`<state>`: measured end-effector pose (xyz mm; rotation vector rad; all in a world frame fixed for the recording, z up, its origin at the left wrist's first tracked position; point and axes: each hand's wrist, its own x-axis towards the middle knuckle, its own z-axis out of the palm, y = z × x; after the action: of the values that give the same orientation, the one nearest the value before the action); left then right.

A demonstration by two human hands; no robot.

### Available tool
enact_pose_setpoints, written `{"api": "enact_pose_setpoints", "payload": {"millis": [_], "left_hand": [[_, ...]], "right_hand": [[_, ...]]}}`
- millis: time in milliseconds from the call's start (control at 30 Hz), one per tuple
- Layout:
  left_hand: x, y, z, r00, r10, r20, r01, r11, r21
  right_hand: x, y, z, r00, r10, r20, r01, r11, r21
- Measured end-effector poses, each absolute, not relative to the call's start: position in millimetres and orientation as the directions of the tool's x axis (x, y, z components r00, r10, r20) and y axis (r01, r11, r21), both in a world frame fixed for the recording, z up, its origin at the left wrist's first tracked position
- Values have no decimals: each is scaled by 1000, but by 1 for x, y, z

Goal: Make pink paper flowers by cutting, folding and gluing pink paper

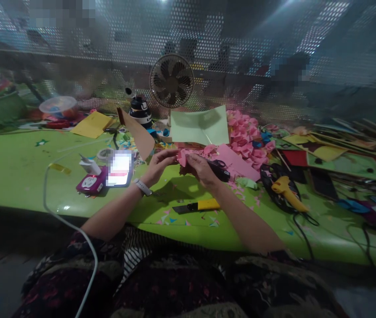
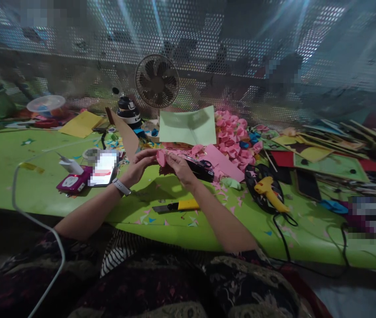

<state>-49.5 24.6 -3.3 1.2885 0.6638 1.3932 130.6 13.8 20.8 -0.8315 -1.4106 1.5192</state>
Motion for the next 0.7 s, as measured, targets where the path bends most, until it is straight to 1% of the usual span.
{"api": "enact_pose_setpoints", "payload": {"millis": [500,600,700], "left_hand": [[-50,20,0,229,887,400,-258,-341,904],[-47,21,-2,181,893,412,-249,-363,898],[-46,24,-5,121,898,422,-207,-393,896]], "right_hand": [[130,24,6,-386,917,105,-204,26,-979],[129,25,3,-396,914,90,-172,23,-985],[129,25,3,-383,920,83,-82,55,-995]]}}
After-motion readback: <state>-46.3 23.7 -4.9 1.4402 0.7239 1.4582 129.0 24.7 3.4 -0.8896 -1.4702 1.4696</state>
